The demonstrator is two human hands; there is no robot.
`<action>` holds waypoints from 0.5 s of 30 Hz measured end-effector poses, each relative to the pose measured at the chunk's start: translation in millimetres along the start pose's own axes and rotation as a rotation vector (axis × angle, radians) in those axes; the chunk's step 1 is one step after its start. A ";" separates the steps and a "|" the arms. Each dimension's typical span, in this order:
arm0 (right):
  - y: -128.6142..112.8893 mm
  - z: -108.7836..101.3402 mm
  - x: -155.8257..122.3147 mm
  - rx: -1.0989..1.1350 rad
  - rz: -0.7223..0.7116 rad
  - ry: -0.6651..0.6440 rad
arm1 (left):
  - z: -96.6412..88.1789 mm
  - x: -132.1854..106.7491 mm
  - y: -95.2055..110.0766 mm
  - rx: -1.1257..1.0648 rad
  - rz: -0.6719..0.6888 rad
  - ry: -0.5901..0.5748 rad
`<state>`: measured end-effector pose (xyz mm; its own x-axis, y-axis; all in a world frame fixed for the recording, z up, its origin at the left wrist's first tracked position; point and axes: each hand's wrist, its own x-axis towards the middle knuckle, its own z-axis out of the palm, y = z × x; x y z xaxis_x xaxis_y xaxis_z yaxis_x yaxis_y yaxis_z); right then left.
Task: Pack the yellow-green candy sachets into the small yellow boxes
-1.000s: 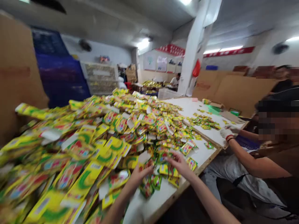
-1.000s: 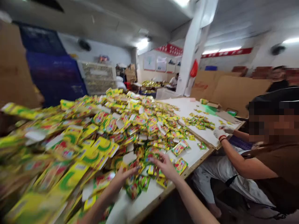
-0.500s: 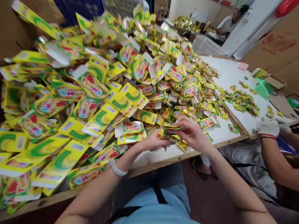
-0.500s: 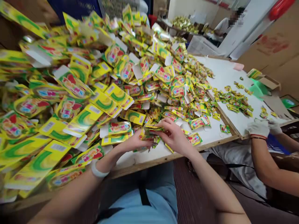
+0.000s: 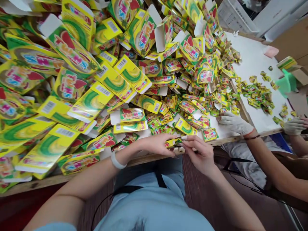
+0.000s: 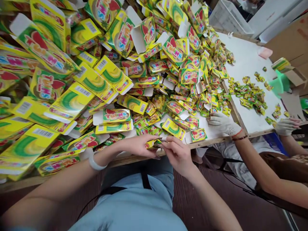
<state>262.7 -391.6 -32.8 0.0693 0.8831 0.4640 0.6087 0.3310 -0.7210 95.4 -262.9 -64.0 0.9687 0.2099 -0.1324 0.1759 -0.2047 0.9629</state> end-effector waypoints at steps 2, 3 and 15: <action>6.5 8.8 -8.8 0.080 0.068 0.065 | 2.7 1.5 -1.8 -0.023 -0.021 -0.012; 8.5 10.6 -11.7 0.132 0.114 0.093 | 3.3 2.0 -1.9 -0.049 -0.029 -0.018; 2.2 14.7 5.6 0.375 0.328 0.084 | 11.9 3.9 -1.8 -0.307 0.029 0.057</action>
<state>252.9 -381.1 -39.4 0.2819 0.9360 0.2106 0.2197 0.1507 -0.9639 101.0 -273.1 -69.0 0.9597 0.2634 -0.0984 0.0785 0.0850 0.9933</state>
